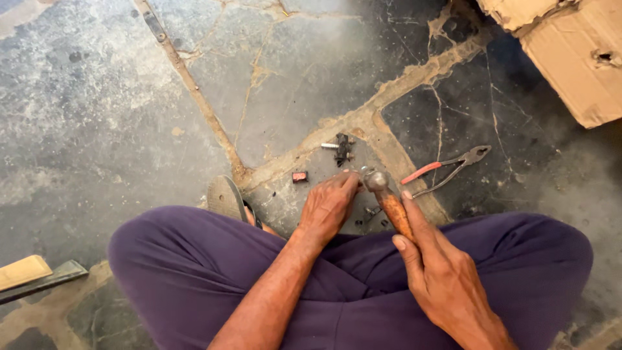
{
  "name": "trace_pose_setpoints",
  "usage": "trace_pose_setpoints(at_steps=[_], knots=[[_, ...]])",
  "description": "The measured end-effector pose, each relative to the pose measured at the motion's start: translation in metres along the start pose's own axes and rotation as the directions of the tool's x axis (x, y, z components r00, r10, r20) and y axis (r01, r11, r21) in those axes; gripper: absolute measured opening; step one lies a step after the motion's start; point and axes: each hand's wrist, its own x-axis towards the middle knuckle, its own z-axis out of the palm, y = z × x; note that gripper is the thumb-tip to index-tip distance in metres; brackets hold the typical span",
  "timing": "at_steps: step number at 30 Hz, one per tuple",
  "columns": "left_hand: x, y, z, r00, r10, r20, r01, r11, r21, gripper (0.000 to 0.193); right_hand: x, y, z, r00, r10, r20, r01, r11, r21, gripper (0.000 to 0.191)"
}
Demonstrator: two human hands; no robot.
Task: The person sits on a tiled floor and uses a hammer to repeatedly strike small metal components, including a cylindrical piece and a ring, likely to dislodge or reshape them. The person also uses pliers to handle the parts during the process.
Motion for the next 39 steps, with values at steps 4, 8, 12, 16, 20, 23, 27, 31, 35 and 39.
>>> trace_pose_setpoints(at_steps=[4, 8, 12, 16, 20, 23, 27, 31, 35, 39], knots=[[0.001, 0.003, -0.003, 0.998, 0.028, -0.054, -0.030, 0.999, -0.032, 0.016, 0.001, 0.007, 0.002, 0.998, 0.023, 0.051, -0.019, 0.997, -0.078, 0.059], [0.002, 0.005, -0.004, 0.999, 0.034, -0.033, -0.035, 0.999, -0.029, 0.015, -0.003, 0.001, -0.013, 0.989, -0.133, -0.059, 0.128, 0.988, -0.085, 0.060], [0.001, 0.004, -0.005, 0.993, 0.072, -0.097, -0.076, 0.996, -0.041, 0.014, -0.035, -0.008, -0.031, 0.924, 0.212, -0.318, -0.144, 0.964, 0.224, 0.062], [0.002, 0.004, -0.005, 0.997, 0.045, -0.058, -0.049, 0.997, -0.059, 0.013, -0.029, 0.009, -0.018, 0.938, 0.019, -0.345, 0.187, 0.812, 0.552, 0.064], [0.001, 0.006, -0.005, 0.992, 0.072, -0.107, -0.076, 0.996, -0.036, 0.018, -0.005, 0.017, 0.000, 0.993, 0.054, 0.103, -0.048, 0.997, -0.062, 0.066], [-0.001, 0.005, -0.004, 0.998, -0.038, -0.041, 0.036, 0.999, -0.033, 0.012, -0.006, 0.003, -0.006, 1.000, -0.030, -0.005, 0.030, 1.000, -0.008, 0.062], [0.002, 0.004, -0.003, 0.995, -0.095, -0.026, 0.092, 0.993, -0.074, 0.013, -0.006, -0.009, -0.018, 0.994, -0.029, -0.107, 0.029, 1.000, -0.003, 0.062], [0.001, 0.004, -0.005, 0.983, -0.144, -0.112, 0.127, 0.982, -0.141, 0.015, -0.007, -0.003, -0.023, 0.992, 0.054, -0.118, -0.052, 0.998, 0.019, 0.061], [0.001, 0.006, -0.007, 0.985, -0.147, -0.086, 0.137, 0.983, -0.119, 0.017, -0.013, 0.004, -0.022, 0.989, 0.071, -0.127, -0.069, 0.997, 0.022, 0.061], [0.001, 0.008, -0.009, 0.992, -0.102, -0.075, 0.098, 0.993, -0.064, 0.017, -0.013, 0.003, -0.020, 0.990, 0.096, -0.103, -0.092, 0.995, 0.045, 0.062]])
